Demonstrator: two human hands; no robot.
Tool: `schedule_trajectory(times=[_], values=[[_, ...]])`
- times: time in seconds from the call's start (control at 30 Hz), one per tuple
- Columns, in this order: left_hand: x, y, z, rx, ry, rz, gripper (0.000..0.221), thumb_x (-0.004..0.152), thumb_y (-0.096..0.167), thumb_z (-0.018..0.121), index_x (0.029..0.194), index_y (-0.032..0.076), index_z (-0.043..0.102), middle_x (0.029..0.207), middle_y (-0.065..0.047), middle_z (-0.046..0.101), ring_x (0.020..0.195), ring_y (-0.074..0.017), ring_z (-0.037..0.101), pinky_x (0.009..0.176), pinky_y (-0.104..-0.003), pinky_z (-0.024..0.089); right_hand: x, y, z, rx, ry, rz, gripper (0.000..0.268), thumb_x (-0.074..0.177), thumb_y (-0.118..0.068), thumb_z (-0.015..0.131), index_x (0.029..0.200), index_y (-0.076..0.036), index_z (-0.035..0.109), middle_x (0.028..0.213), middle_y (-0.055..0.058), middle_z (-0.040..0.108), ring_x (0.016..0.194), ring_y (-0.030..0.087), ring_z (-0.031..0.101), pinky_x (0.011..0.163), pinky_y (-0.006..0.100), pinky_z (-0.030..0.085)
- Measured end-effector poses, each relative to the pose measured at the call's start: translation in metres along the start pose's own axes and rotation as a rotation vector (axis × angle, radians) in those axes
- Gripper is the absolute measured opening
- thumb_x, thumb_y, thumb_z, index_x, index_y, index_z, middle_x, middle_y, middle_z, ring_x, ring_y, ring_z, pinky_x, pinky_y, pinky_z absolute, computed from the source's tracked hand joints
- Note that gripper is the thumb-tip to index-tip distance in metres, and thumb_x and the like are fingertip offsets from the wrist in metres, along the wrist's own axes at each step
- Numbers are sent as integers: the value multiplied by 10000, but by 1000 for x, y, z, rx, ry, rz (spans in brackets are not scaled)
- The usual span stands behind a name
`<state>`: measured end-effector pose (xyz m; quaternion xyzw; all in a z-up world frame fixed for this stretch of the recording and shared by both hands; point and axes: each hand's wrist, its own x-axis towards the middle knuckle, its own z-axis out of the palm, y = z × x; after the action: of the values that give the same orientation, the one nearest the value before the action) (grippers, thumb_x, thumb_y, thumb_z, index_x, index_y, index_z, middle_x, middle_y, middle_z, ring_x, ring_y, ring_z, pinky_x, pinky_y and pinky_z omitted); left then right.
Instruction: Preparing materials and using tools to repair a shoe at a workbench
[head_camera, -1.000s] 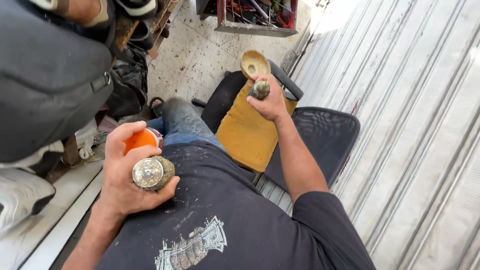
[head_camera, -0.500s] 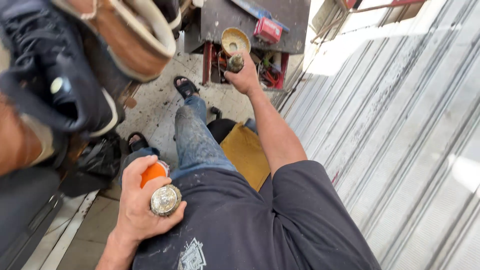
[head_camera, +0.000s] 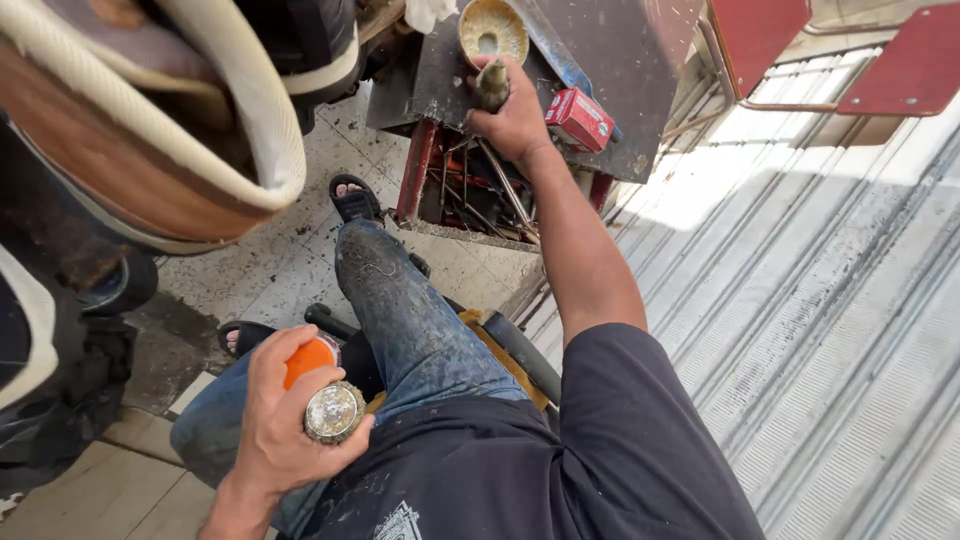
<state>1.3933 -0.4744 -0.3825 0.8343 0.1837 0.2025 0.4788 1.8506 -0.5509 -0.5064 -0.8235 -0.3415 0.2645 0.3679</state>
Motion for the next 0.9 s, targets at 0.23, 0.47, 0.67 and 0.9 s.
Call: schedule_trajectory(times=[0.23, 0.47, 0.67, 0.9], values=[[-77, -75, 75, 105, 60, 82, 563, 621, 318, 907, 1071, 107, 643, 1387, -245, 519, 1248, -427, 562, 1082, -572, 465, -11, 38, -14, -25, 109, -251, 503, 672, -23, 881, 1052, -212, 612, 1030, 14, 549, 890, 179, 565, 746, 322, 514], [-160, -47, 153, 153, 240, 47, 571, 596, 294, 916, 1051, 83, 644, 1380, -245, 523, 1248, -424, 553, 1116, -541, 458, -64, 61, -10, -151, 229, -274, 516, 713, -205, 971, 1042, -137, 579, 961, 11, 663, 854, 157, 636, 737, 341, 571], [-216, -16, 192, 172, 339, -123, 603, 566, 290, 911, 1075, 84, 662, 1414, -237, 512, 1305, -389, 546, 1166, -504, 457, -2, 86, -11, 114, 403, -382, 360, 596, -114, 923, 848, -131, 667, 796, -7, 716, 695, 116, 673, 633, 298, 610], [-199, -16, 204, 200, 400, -190, 623, 553, 255, 919, 1093, 74, 665, 1438, -254, 493, 1285, -375, 585, 1182, -475, 472, 50, 94, -10, -11, 388, -453, 375, 673, -167, 856, 708, -182, 483, 708, -55, 481, 677, 99, 385, 551, 345, 340]])
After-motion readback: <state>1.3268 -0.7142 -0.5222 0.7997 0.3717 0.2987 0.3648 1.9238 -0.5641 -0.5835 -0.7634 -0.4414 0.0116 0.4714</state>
